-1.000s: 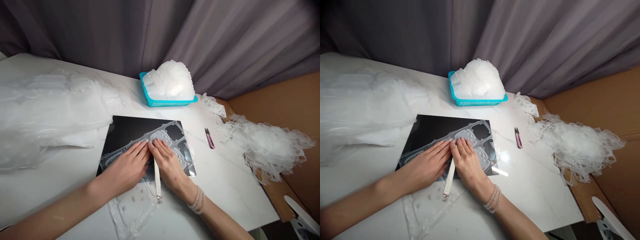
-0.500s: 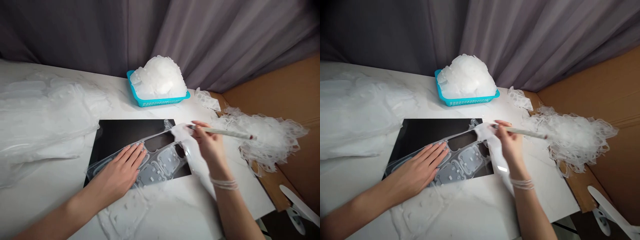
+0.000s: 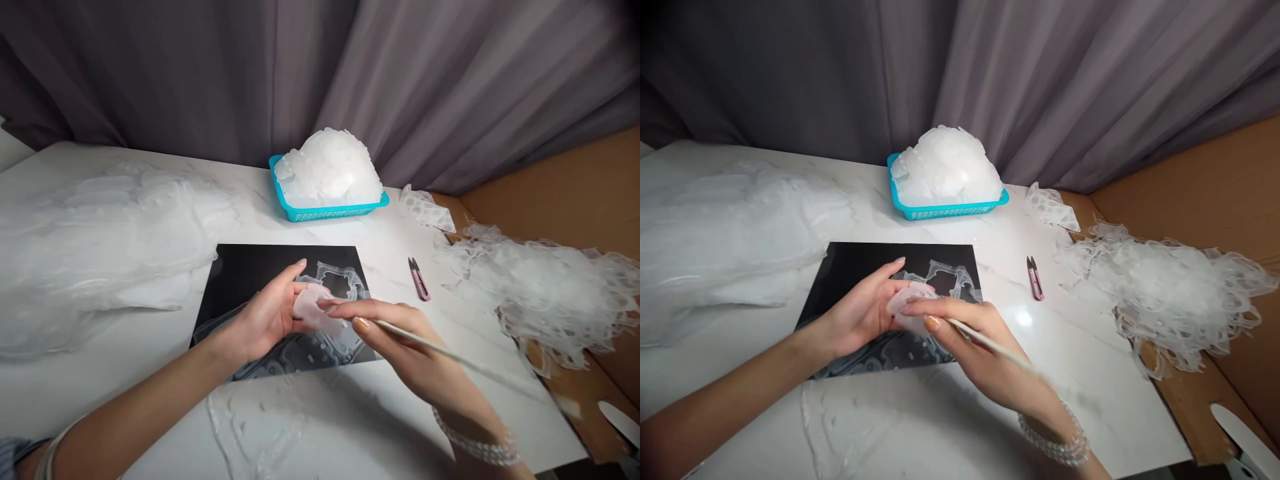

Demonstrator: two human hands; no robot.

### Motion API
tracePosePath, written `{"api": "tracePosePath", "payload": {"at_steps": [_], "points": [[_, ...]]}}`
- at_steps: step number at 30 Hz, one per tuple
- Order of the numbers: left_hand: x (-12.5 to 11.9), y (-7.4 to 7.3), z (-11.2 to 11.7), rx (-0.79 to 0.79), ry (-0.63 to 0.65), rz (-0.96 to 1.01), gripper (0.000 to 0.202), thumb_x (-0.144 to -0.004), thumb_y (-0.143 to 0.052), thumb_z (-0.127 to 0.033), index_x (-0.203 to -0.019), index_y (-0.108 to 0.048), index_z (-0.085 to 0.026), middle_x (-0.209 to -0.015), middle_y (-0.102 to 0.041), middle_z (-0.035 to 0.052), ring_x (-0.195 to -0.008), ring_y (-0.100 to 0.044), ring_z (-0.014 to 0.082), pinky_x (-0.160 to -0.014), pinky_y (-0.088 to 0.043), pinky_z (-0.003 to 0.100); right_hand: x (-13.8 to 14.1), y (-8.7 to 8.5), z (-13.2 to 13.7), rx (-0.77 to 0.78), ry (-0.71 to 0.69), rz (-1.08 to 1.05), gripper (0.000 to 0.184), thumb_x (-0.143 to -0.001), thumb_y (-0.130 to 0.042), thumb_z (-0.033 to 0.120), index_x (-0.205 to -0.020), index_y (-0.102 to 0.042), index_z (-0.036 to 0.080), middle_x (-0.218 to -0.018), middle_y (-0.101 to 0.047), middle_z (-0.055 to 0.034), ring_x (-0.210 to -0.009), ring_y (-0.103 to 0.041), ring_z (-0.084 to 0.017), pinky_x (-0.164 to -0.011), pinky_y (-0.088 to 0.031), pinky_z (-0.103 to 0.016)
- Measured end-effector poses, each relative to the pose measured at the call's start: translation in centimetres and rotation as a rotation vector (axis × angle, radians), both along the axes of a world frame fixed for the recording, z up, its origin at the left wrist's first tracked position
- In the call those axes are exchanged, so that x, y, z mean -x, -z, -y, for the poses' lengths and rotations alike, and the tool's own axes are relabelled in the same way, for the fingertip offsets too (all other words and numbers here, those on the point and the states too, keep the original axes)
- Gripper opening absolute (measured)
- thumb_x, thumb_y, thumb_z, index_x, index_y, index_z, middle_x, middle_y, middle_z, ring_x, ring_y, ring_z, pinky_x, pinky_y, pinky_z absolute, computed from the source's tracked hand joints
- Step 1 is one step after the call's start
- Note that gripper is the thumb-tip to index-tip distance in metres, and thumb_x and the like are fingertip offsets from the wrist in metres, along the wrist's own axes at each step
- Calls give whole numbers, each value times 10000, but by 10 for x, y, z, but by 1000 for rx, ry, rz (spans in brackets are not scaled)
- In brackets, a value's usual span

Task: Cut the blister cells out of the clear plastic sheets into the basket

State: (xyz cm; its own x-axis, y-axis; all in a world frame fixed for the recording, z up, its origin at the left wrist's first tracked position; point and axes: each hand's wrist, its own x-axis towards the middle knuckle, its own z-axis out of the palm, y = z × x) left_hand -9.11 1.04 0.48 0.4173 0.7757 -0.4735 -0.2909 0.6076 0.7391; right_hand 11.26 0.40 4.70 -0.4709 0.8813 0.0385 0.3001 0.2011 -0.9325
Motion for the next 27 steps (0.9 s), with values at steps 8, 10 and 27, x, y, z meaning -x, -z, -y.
{"api": "tracePosePath", "payload": {"at_steps": [8, 10, 27], "points": [[-8, 14, 8, -172, -26, -239, 237, -805, -696, -381, -882, -743, -162, -909, -761, 85, -916, -713, 221, -855, -545, 343, 6, 26, -45, 135, 85, 146, 374, -878, -594, 470, -661, -438, 208, -653, -588, 4, -624, -561, -135, -563, -415, -247], [-10, 16, 8, -229, -37, -278, 261, -811, -680, -410, -870, -747, -165, -853, -756, 67, -847, -714, 209, -822, -554, 341, 16, 31, -48, 210, 26, 116, 456, -812, -663, 475, -637, -324, 224, -573, -411, 66, -524, -388, -86, -480, -286, -218], [-2, 23, 7, -334, -438, -441, 304, -795, -697, -431, -921, -747, -159, -862, -765, 44, -838, -707, 201, -788, -569, 292, 11, 72, -55, -148, 269, 113, 367, -850, -523, 322, -623, -252, 227, -601, -292, 51, -596, -355, -97, -568, -308, -227]]}}
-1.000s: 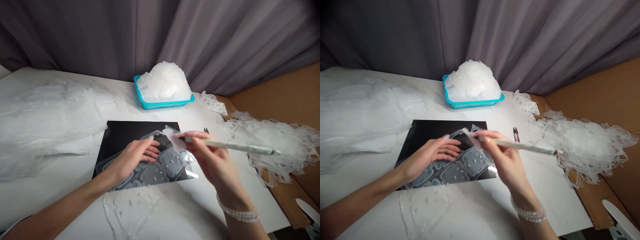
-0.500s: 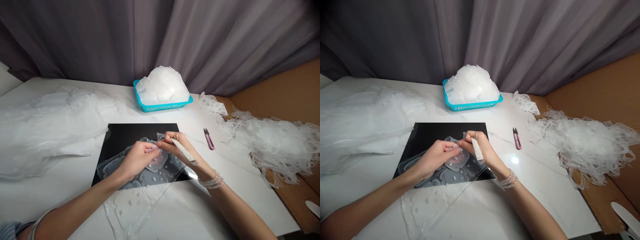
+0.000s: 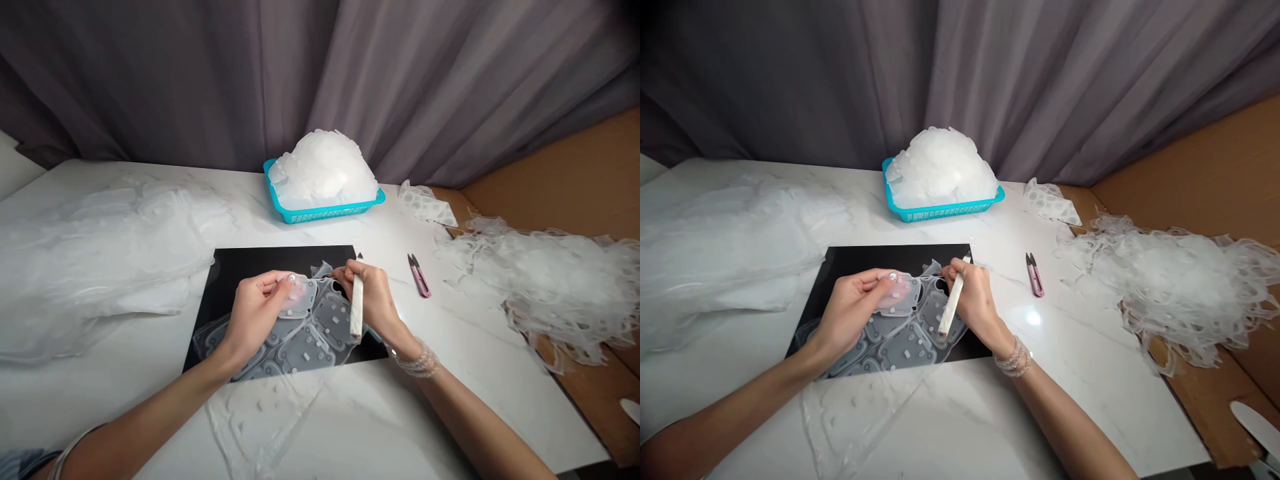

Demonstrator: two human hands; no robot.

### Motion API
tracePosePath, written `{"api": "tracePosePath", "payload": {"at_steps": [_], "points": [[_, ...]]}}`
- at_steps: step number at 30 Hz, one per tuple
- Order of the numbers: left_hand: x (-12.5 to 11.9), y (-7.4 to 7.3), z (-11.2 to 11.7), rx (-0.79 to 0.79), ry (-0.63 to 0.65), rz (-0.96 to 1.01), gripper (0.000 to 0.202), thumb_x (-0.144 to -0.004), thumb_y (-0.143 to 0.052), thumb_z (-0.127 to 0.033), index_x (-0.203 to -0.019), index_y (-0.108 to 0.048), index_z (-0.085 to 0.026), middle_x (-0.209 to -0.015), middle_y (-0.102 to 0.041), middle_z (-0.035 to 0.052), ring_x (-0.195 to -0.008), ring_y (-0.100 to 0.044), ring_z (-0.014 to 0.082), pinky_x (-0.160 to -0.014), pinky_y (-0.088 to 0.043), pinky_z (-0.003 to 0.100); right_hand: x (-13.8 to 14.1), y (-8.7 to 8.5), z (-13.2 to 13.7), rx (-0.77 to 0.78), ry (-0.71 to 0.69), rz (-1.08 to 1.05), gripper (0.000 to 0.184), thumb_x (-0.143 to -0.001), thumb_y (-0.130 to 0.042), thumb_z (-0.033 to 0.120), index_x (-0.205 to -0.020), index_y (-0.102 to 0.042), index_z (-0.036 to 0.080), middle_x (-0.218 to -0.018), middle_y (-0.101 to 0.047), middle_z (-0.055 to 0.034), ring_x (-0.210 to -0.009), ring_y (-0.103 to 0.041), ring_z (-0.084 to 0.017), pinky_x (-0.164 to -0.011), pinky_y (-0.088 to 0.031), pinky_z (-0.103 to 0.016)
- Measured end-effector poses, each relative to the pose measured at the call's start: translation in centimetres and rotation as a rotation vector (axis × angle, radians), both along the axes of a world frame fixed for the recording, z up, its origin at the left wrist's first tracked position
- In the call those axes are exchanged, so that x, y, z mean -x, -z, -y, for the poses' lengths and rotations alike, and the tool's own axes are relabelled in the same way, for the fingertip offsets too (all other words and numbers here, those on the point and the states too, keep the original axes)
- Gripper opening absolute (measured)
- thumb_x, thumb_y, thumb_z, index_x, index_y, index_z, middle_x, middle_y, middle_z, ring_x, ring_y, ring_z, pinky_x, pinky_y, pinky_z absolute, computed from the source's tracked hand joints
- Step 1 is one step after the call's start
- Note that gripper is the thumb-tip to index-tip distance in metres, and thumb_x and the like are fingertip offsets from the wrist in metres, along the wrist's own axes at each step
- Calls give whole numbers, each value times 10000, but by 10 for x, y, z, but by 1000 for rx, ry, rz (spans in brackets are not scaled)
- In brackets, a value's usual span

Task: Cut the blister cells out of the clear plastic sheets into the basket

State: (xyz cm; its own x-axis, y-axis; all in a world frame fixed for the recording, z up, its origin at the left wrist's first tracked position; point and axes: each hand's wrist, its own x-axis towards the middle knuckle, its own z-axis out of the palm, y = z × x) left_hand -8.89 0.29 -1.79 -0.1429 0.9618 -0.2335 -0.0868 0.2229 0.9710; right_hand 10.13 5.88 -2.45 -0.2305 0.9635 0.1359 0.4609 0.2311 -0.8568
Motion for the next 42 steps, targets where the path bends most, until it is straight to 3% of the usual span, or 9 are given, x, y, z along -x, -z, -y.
{"api": "tracePosePath", "payload": {"at_steps": [3, 6, 10, 15, 27, 31, 37, 39, 42], "points": [[-4, 0, -1, 69, 55, 134, 309, -782, -720, -432, -912, -714, -152, -872, -752, 44, -886, -712, 205, -857, -573, 335, 2, -6, 2, 70, -43, -47, 370, -869, -543, 362, -647, -278, 230, -606, -342, 49, -598, -402, -103, -562, -320, -227], [-5, -4, -3, 115, 111, 148, 291, -789, -713, -421, -886, -695, -147, -861, -737, 46, -873, -713, 200, -847, -572, 333, 1, -15, 2, 240, -165, -89, 397, -859, -597, 386, -664, -289, 230, -589, -375, 65, -550, -338, -85, -519, -259, -223], [0, -12, -7, 169, 194, 141, 253, -794, -712, -378, -875, -686, -140, -848, -724, 56, -805, -701, 178, -740, -562, 274, -3, -23, -4, 469, -365, -246, 437, -795, -704, 343, -705, -292, 227, -723, -606, 22, -584, -390, -81, -537, -254, -227], [0, -18, -10, 201, 309, 104, 297, -713, -804, -313, -889, -624, -155, -734, -648, -8, -633, -598, 94, -552, -466, 180, -7, -21, -8, 537, -372, -384, 493, -751, -775, 327, -668, -302, 211, -794, -686, -20, -653, -505, -106, -593, -314, -248], [-13, -18, -17, 298, 294, 183, 382, -695, -807, -284, -996, -586, -205, -791, -652, 4, -627, -614, 124, -489, -479, 201, -13, -25, -1, 427, -316, -315, 539, -747, -759, 464, -620, -299, 212, -708, -627, -6, -605, -453, -104, -526, -312, -231], [-10, -16, -19, 287, 350, 166, 447, -683, -810, -255, -1066, -581, -226, -782, -640, -21, -613, -596, 102, -506, -456, 186, -11, -24, 7, 353, -341, -258, 489, -811, -691, 378, -624, -271, 211, -737, -623, -8, -608, -427, -93, -534, -326, -224], [-12, -18, -15, 102, 487, 93, 351, -708, -787, -209, -999, -592, -213, -759, -650, -38, -643, -553, 73, -585, -434, 167, -6, -8, 9, -16, -258, 186, 316, -810, -520, 151, -606, -285, 207, -574, -454, 42, -579, -407, -97, -542, -306, -231], [-12, -21, -12, 49, 518, 60, 356, -741, -779, -260, -1033, -580, -225, -787, -687, -28, -624, -546, 76, -568, -424, 174, -10, -8, 3, -37, -181, 205, 329, -844, -523, 199, -619, -284, 214, -606, -537, 24, -589, -497, -113, -562, -353, -236], [-10, -27, -8, 13, 519, 37, 370, -775, -764, -320, -1066, -550, -239, -832, -737, -8, -632, -569, 90, -580, -439, 193, -20, -22, -1, -79, -62, 173, 357, -868, -587, 299, -650, -315, 225, -886, -718, -75, -833, -678, -219, -693, -453, -292]]}}
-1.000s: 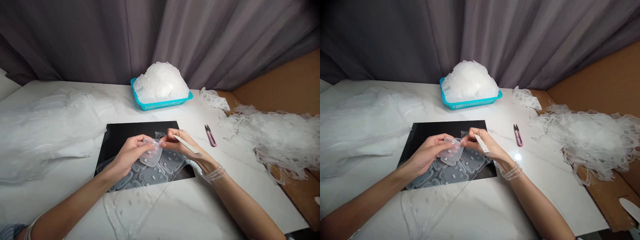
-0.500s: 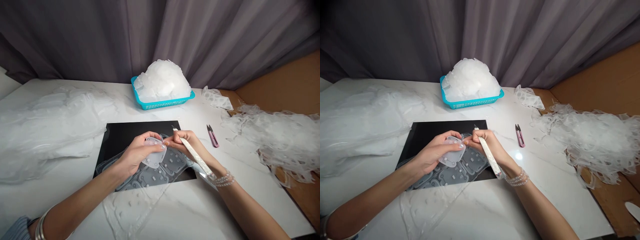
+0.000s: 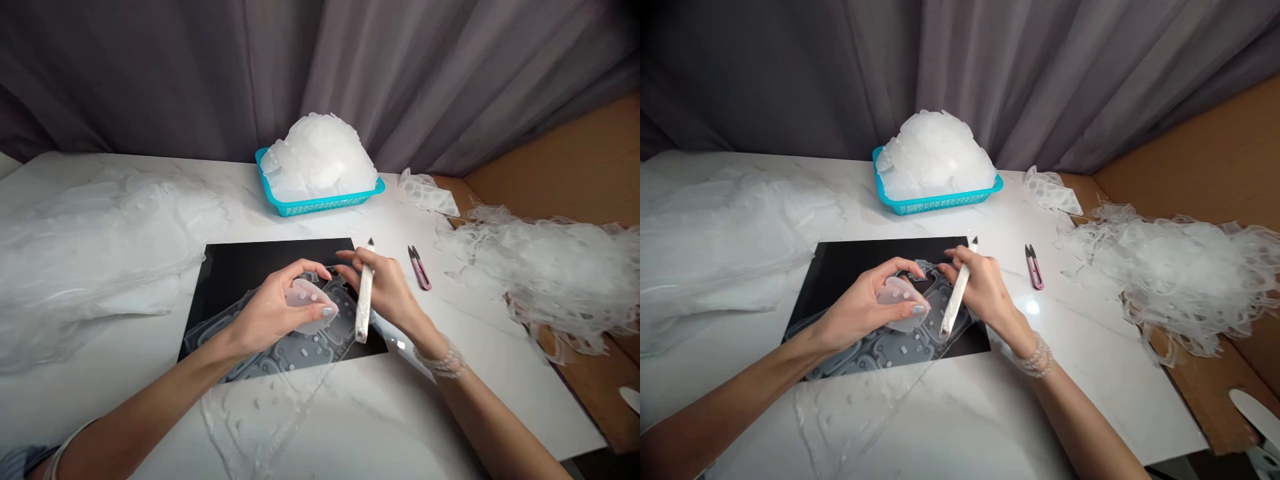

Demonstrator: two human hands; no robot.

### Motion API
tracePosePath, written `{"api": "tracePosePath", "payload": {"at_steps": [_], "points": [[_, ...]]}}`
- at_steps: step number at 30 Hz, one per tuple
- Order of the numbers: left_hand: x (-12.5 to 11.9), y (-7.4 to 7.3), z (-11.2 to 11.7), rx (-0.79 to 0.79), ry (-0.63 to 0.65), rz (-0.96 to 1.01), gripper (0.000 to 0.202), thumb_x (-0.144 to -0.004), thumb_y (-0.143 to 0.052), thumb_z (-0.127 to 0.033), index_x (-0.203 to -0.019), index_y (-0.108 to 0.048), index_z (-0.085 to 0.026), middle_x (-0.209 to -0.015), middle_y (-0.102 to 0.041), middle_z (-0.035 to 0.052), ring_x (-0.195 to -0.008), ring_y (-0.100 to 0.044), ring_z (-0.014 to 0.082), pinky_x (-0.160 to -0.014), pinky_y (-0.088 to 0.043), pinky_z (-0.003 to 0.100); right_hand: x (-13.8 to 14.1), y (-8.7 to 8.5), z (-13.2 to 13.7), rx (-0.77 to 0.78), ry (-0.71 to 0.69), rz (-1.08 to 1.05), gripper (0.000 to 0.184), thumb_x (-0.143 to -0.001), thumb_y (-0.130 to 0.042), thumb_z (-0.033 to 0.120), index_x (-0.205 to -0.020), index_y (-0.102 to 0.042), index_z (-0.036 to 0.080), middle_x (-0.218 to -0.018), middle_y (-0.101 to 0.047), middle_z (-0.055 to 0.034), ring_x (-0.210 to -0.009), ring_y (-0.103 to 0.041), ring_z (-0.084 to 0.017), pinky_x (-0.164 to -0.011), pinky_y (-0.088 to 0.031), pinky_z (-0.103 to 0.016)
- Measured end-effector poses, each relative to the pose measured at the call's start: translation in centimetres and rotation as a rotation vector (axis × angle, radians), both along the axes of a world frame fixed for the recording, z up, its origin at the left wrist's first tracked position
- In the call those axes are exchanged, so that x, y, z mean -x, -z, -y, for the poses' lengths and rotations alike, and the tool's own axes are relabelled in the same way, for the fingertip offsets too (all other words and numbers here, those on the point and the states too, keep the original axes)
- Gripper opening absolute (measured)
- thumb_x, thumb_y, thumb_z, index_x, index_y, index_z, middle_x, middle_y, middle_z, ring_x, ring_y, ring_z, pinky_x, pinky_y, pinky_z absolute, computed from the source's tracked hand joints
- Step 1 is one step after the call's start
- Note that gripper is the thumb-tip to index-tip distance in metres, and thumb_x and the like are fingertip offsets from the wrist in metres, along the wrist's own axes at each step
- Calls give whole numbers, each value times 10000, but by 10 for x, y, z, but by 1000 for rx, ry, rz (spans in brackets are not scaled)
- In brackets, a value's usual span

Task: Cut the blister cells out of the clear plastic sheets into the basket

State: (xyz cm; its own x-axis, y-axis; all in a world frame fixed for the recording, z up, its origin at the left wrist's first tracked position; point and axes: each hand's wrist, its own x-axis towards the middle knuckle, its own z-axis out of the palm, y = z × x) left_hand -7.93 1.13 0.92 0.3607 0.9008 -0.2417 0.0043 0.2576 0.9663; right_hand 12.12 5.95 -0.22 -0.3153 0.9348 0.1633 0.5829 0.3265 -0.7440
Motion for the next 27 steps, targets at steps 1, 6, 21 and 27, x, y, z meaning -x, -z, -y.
{"api": "tracePosePath", "payload": {"at_steps": [1, 6, 21, 27], "points": [[0, -2, 1, -20, -1, -11, 349, -787, -755, -319, -1058, -549, -240, -840, -744, -6, -654, -586, 96, -600, -451, 200, -3, -7, 2, -24, 35, -23, 354, -867, -605, 306, -659, -329, 227, -985, -732, -101, -917, -690, -248, -735, -468, -314], [-2, -11, 11, -186, -100, -50, 265, -827, -720, -266, -1030, -550, -269, -860, -723, -36, -740, -629, 103, -640, -479, 196, -5, -41, 32, 116, -151, -269, 372, -891, -612, 241, -655, -325, 230, -1090, -751, -89, -977, -719, -229, -819, -543, -329], [-10, -24, 23, -234, -321, 32, 351, -792, -746, -285, -976, -448, -270, -679, -621, -55, -719, -626, 155, -628, -480, 249, 13, -50, 55, 342, -96, -679, 494, -831, -708, 207, -569, -291, 244, -846, -787, -27, -926, -745, -246, -841, -619, -376], [-5, -26, 20, -93, -233, 55, 375, -816, -723, -357, -1129, -538, -269, -726, -668, -41, -575, -573, 107, -522, -437, 213, 12, -41, 50, 269, 29, -684, 491, -805, -745, 202, -597, -302, 238, -848, -786, -39, -882, -743, -244, -799, -591, -374]]}}
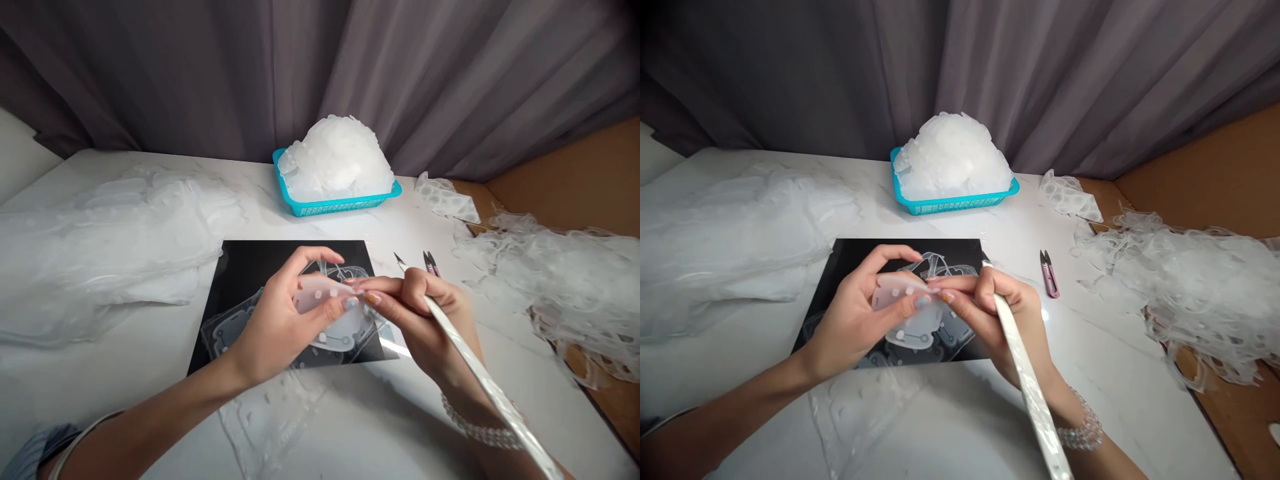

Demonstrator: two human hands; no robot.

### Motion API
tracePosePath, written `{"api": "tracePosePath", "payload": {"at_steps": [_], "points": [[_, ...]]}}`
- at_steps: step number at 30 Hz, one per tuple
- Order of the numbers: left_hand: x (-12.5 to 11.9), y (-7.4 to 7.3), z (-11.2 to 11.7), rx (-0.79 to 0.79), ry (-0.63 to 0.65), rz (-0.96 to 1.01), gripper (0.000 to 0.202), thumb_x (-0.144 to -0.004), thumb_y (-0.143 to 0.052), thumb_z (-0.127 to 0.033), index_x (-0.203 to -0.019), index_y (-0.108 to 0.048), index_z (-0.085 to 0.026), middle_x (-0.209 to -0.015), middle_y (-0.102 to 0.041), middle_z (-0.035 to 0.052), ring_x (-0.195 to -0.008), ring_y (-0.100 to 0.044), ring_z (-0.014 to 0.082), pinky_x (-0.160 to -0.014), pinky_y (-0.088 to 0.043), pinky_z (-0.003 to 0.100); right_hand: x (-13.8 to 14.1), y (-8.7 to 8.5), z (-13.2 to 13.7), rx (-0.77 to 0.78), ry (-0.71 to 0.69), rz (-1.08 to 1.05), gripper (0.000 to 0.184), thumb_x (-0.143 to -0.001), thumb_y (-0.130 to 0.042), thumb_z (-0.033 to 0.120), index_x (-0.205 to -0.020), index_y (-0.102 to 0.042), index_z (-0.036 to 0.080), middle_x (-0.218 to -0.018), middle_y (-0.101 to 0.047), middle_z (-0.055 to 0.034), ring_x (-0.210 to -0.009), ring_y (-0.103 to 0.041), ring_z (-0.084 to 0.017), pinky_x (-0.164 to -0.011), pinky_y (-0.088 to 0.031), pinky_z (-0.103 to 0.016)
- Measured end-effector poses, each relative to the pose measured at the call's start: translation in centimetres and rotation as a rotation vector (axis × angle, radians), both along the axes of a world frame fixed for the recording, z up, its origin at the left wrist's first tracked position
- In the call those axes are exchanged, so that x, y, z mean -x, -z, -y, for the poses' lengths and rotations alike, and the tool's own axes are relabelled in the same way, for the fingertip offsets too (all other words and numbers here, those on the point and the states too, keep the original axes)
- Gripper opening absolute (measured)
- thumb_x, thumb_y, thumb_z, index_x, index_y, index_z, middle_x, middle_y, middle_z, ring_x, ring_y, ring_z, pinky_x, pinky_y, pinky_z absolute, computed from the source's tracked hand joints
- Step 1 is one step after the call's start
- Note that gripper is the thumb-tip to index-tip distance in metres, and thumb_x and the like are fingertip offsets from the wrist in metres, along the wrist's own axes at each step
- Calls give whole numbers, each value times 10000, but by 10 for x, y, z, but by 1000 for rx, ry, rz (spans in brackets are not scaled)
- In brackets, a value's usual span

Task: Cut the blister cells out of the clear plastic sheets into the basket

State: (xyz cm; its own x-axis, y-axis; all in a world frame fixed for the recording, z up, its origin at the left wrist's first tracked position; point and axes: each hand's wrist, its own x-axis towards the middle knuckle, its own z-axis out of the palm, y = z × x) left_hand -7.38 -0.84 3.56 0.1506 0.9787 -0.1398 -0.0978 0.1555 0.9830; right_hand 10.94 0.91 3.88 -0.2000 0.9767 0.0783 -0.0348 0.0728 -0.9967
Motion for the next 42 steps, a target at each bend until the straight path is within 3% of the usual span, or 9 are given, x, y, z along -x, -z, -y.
{"api": "tracePosePath", "payload": {"at_steps": [4, 7, 9, 11, 13, 16, 21, 31, 42], "points": [[5, -2, -9, 185, 83, 145, 346, -928, -576, -366, -1259, -578, -267, -848, -736, 10, -719, -673, 142, -649, -520, 234, -4, 0, -3, -216, 70, 179, 418, -833, -703, 175, -626, -345, 239, -1076, -759, -50, -1023, -703, -264, -857, -560, -432], [8, -2, -13, 276, 37, 215, 279, -914, -593, -295, -1181, -646, -232, -1034, -740, 45, -886, -694, 167, -719, -531, 227, -5, 0, -2, -527, -196, 305, 381, -772, -745, 121, -625, -414, 239, -1174, -726, -35, -1187, -623, -299, -994, -492, -511], [10, -1, -15, 323, 34, 230, 253, -908, -599, -310, -1120, -684, -200, -1091, -731, 70, -966, -688, 193, -737, -543, 235, -4, 3, 0, -616, -293, 364, 367, -786, -714, 89, -605, -428, 232, -1082, -752, -28, -1049, -685, -270, -969, -507, -495], [14, 0, -17, 364, 79, 252, 313, -918, -573, -393, -1070, -707, -153, -1075, -738, 111, -980, -699, 229, -781, -568, 288, -2, 8, 0, -520, -191, 376, 403, -846, -645, 100, -568, -378, 218, -838, -747, -11, -718, -681, -177, -779, -564, -395], [17, 1, -19, 370, 157, 241, 430, -917, -546, -487, -997, -722, -103, -984, -755, 150, -916, -728, 254, -814, -582, 340, 0, 14, -3, -297, -27, 302, 468, -874, -637, 175, -555, -298, 212, -591, -587, 26, -523, -518, -108, -563, -501, -286], [23, 2, -20, 342, 244, 115, 341, -845, -675, -439, -904, -730, -107, -920, -769, 138, -815, -749, 221, -767, -590, 281, 0, 19, -11, 0, 59, 77, 545, -833, -714, 279, -577, -238, 210, -535, -372, 56, -530, -402, -85, -496, -404, -222], [28, -1, -19, 313, 226, 17, 224, -834, -711, -354, -869, -745, -136, -864, -771, 89, -715, -742, 150, -637, -569, 174, 2, 17, -18, 222, 42, -104, 582, -754, -783, 293, -574, -235, 214, -552, -342, 61, -533, -383, -81, -489, -415, -197], [22, -3, -12, 313, 303, 74, 166, -803, -737, -305, -834, -757, -144, -825, -768, 77, -584, -700, 110, -567, -555, 158, 7, 5, -8, 185, 97, -167, 601, -757, -786, 269, -562, -222, 194, -543, -316, 58, -542, -335, -78, -485, -352, -183], [14, -8, -4, 271, 300, 101, 106, -823, -678, -180, -870, -767, -148, -809, -767, 67, -624, -718, 134, -579, -561, 186, 9, -4, 1, 123, 119, -156, 595, -786, -764, 280, -564, -218, 195, -532, -281, 60, -526, -295, -85, -466, -307, -203]]}}
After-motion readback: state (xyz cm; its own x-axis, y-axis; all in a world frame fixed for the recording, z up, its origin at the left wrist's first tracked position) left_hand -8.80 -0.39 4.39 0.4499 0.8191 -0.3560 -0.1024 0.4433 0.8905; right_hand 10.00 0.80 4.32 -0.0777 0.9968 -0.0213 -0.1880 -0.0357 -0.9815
